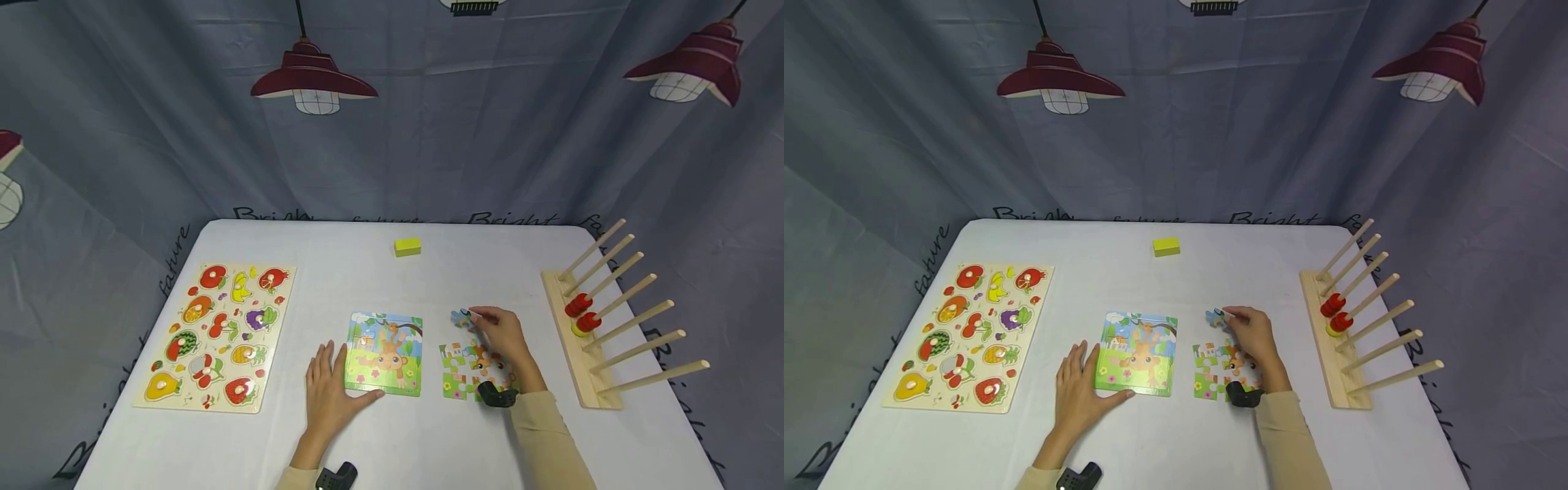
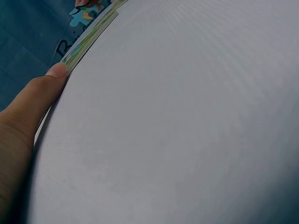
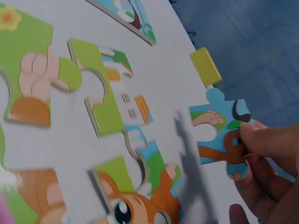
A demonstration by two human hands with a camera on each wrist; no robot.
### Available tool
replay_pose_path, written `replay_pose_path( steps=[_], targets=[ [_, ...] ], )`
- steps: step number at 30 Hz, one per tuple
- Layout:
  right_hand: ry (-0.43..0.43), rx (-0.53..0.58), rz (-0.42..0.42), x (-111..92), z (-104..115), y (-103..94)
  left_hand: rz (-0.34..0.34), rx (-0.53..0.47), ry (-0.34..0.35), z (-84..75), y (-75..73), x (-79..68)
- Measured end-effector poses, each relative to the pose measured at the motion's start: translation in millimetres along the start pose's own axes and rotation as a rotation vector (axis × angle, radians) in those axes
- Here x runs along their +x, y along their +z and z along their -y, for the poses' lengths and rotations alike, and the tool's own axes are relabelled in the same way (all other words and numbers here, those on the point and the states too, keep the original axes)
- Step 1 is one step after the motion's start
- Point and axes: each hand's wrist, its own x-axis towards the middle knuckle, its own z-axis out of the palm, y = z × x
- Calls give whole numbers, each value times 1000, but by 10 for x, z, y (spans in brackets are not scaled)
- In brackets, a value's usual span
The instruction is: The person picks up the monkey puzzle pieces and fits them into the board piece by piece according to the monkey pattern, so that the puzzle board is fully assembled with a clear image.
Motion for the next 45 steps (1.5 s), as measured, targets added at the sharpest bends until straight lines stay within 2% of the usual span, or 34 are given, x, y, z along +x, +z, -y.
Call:
replay_pose_path(
  steps=[3,7,14,22,30,40,45],
  targets=[
    [62,95,5,-42,174,-8,-3,3,1,-2,7,-5],
    [104,154,26,-52,283,79,-19,3,9,-2,15,-7],
    [65,185,87,-13,384,368,-20,-3,7,-3,11,0],
    [28,218,142,46,680,739,-7,7,-2,11,10,0],
    [-78,176,191,63,849,1034,-27,2,10,5,8,4],
    [-81,109,125,-2,995,1163,18,12,-12,13,-1,6],
    [-86,48,113,11,1024,1178,15,8,-10,9,-5,10]
  ],
)
